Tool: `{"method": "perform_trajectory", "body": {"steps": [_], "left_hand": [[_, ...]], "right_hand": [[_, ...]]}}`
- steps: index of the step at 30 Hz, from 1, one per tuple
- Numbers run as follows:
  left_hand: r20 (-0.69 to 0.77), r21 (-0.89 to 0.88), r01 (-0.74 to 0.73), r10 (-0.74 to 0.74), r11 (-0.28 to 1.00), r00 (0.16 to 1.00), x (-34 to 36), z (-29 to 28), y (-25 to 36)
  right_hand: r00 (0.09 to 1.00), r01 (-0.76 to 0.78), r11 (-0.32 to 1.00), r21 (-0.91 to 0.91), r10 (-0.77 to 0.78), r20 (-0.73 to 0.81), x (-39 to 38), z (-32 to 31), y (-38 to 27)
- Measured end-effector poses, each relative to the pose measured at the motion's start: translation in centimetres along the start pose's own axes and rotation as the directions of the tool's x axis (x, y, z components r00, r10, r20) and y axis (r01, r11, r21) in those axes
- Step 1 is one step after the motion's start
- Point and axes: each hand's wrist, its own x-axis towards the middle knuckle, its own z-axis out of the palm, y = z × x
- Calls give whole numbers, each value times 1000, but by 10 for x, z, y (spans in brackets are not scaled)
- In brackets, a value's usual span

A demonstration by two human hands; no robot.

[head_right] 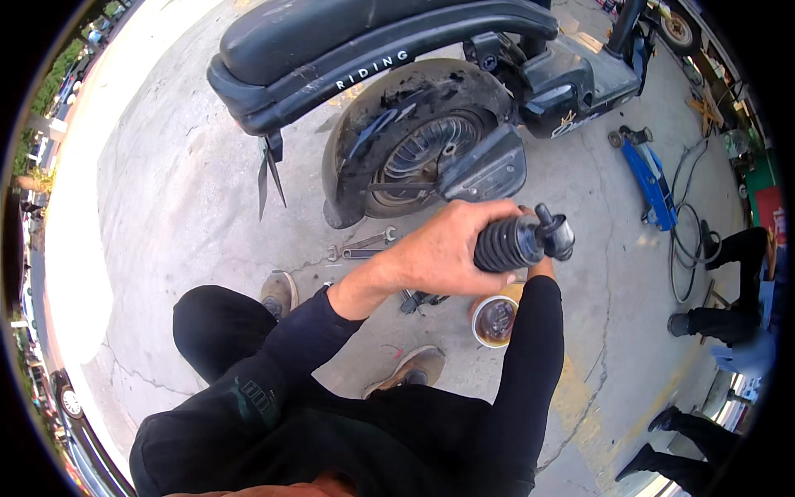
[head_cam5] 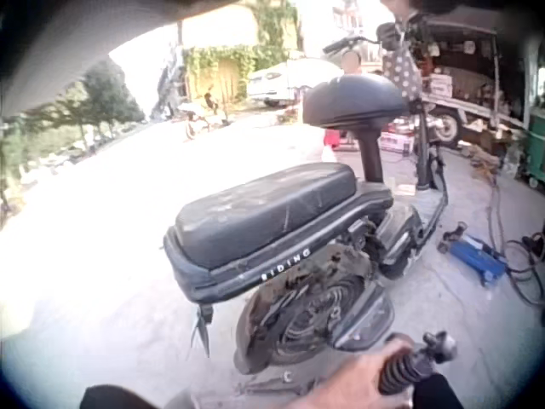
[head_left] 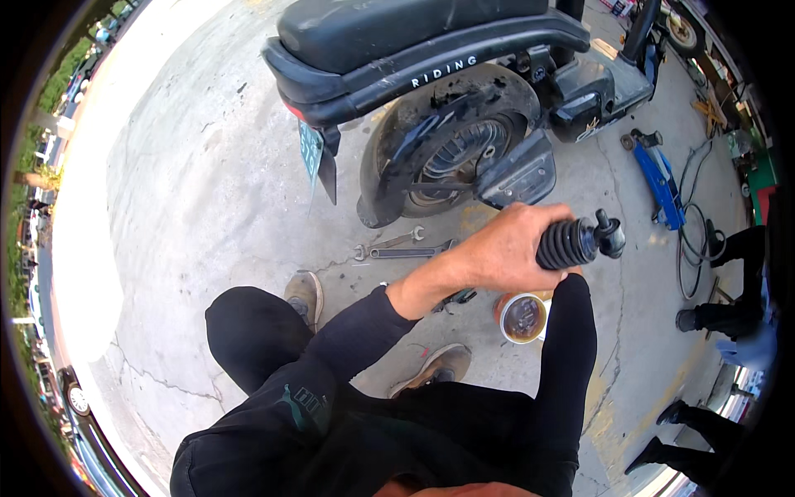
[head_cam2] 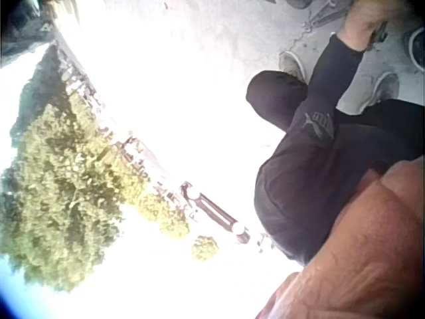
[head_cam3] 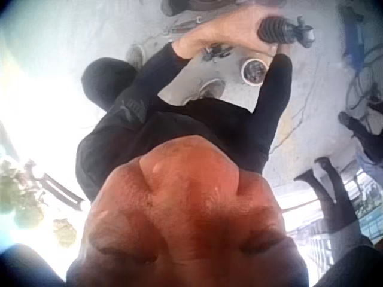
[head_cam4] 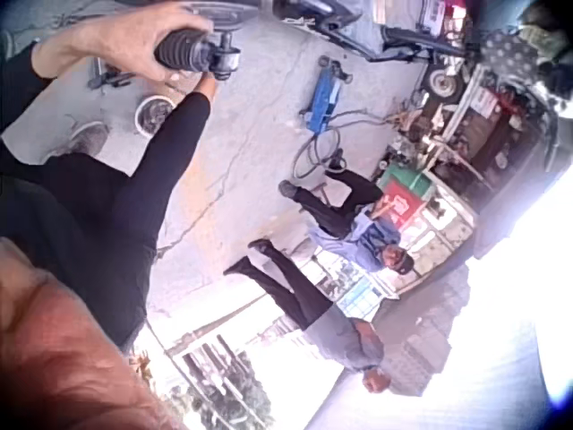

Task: The person removes a rear shock absorber from a scooter, applies grease to its mounting points, and reinstalls it. The person handles the shock absorber, a grease container, and small fasteners by hand.

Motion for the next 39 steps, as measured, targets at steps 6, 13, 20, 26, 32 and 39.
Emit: {"method": "perform_trajectory", "body": {"steps": [6, 13, 20, 26, 32, 39], "left_hand": [[187, -142, -51, 78, 988, 979, -29, -24, 6], [184, -212, -220, 260, 952, 948, -37, -81, 25], [128, -332, -48, 96, 942, 987, -29, -90, -30], [177, -206, 1, 36, 979, 984, -26, -97, -65], [190, -127, 51, -26, 991, 981, -23, -90, -89], [193, -93, 97, -78, 991, 978, -24, -87, -102]], "right_hand": [[953, -211, 853, 478, 287, -92, -46, -142, -93], [865, -459, 834, 305, 498, -60, -131, -204, -173], [828, -534, 828, 170, 553, -92, -124, -194, -291], [803, -565, 816, 122, 578, -145, -122, -192, -353], [806, -567, 818, 95, 575, -142, -116, -184, -376], [825, -546, 836, 49, 547, -138, -105, -180, -403]]}}
